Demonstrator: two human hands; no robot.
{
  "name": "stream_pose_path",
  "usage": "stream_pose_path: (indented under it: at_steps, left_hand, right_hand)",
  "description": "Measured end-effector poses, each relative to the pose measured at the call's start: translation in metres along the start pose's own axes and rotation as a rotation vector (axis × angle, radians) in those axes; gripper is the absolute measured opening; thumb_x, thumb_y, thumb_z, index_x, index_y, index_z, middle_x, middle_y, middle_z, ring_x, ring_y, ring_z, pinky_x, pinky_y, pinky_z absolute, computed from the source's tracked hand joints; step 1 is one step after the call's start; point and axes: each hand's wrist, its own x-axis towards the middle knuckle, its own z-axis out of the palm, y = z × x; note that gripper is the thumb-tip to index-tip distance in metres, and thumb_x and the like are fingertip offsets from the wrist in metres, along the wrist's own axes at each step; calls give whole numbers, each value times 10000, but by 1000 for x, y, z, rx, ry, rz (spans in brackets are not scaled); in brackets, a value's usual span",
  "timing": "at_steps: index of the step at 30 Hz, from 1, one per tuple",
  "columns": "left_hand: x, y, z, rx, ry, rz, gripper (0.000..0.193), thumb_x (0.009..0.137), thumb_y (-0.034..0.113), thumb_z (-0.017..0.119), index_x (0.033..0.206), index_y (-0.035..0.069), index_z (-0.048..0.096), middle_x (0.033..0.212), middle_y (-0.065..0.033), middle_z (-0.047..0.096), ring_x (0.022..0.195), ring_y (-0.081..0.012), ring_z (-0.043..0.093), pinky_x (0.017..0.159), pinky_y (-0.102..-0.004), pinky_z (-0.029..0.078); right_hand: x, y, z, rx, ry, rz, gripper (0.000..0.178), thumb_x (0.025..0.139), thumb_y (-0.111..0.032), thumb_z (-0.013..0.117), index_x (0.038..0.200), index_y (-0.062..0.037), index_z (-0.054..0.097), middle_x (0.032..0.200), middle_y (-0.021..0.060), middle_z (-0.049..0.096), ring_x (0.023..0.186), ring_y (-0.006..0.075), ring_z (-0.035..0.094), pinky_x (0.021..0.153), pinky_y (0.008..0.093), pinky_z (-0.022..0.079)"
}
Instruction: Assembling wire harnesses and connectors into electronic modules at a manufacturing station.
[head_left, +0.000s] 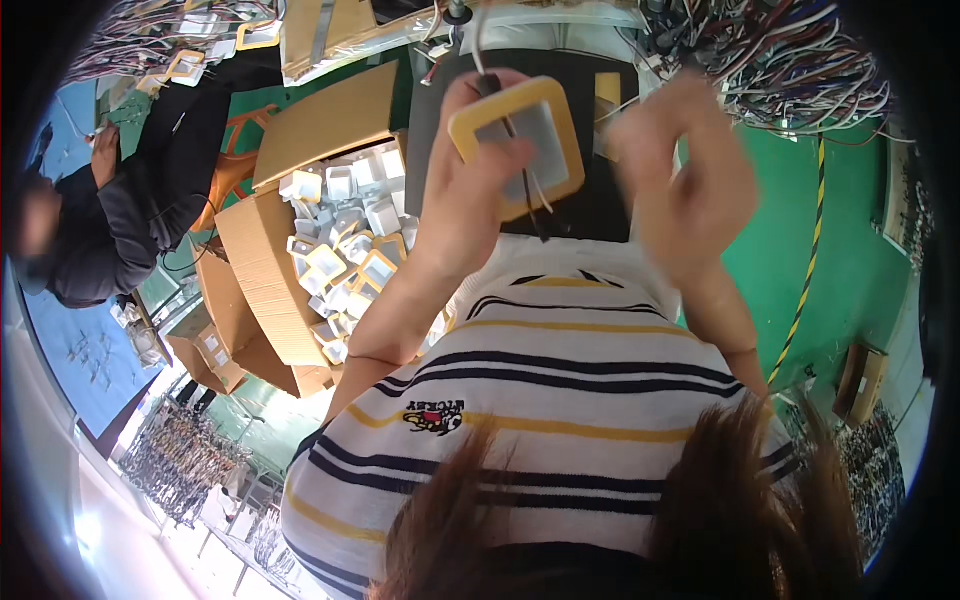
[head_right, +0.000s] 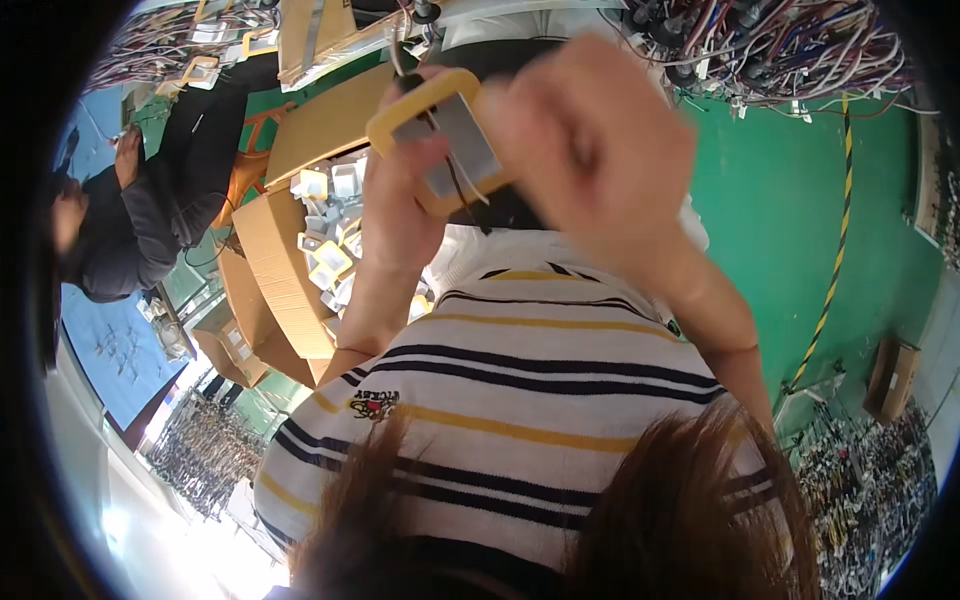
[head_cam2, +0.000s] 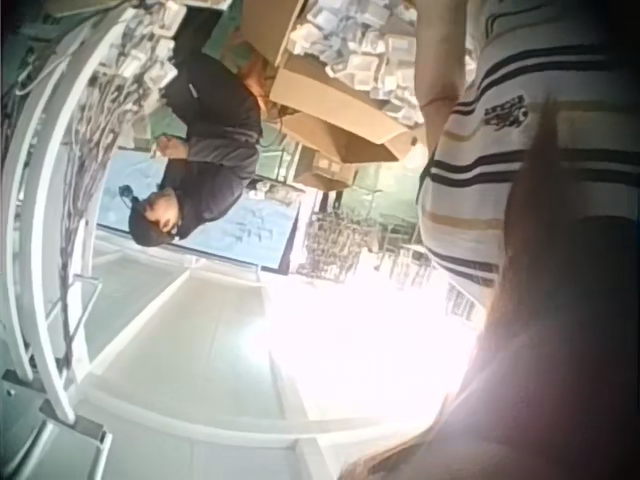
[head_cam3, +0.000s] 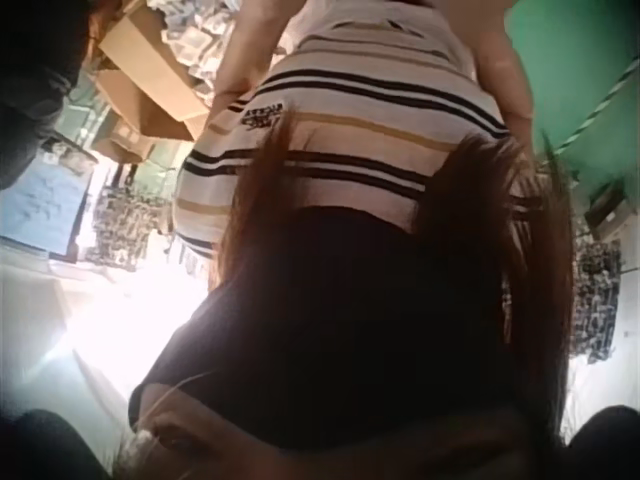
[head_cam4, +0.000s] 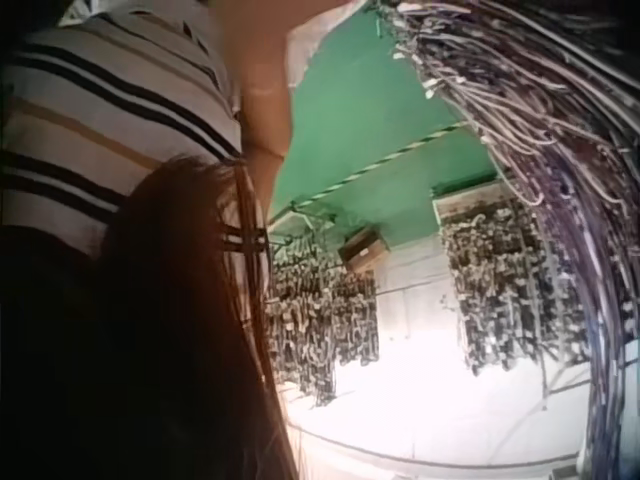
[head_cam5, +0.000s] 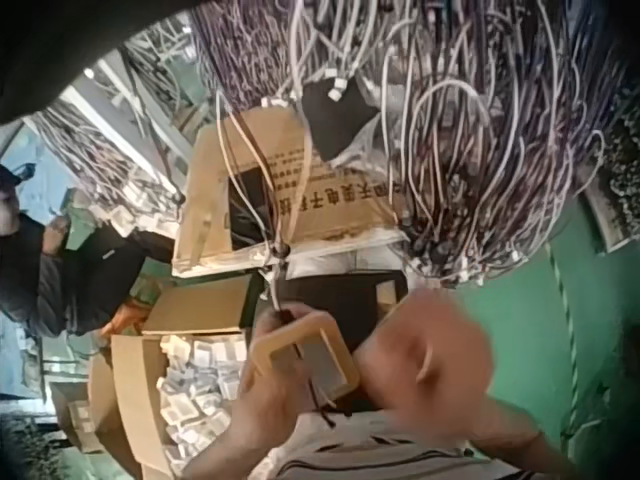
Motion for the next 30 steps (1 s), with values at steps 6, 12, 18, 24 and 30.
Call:
stream_pose_path:
  at_steps: [6,12,18,24,30]
  left_hand:
    - [13,11,-2,-302,196,22,358,860,179,484,1198,71,433,1013,-46,518,944,-137,511,814,-281,455]
    - [23,5,-10,-260,251,45,299,897,257,508,1101,43,551,994,-78,628,894,-193,635,791,-348,514]
    - [23,5,-1,-172,423,144,279,895,222,525,1093,27,550,972,-67,619,865,-194,627,782,-341,511]
    - [16,11,8,-109,304,362,275,895,137,443,1155,52,466,1025,-34,509,912,-112,488,808,-245,420]
    - [9,5,6,100,130,510,263,889,64,423,1146,15,449,1043,-33,489,904,-86,434,810,-213,374]
  right_hand:
    - [-40,10,30,-173,-154,89,442,680,-34,809,994,-25,498,967,75,566,828,157,574,700,265,516]
    - [-45,16,37,219,-112,354,418,715,53,766,1027,2,492,951,109,617,874,181,647,742,265,542]
    - [-46,18,40,444,-38,518,176,831,48,658,994,67,595,897,127,663,811,185,666,766,296,564]
    - [-56,13,37,402,-68,547,217,855,32,635,1059,84,583,940,143,662,829,197,667,773,315,567]
    - [-67,16,33,367,-101,466,264,868,67,597,1129,61,556,963,155,654,863,189,658,807,307,553]
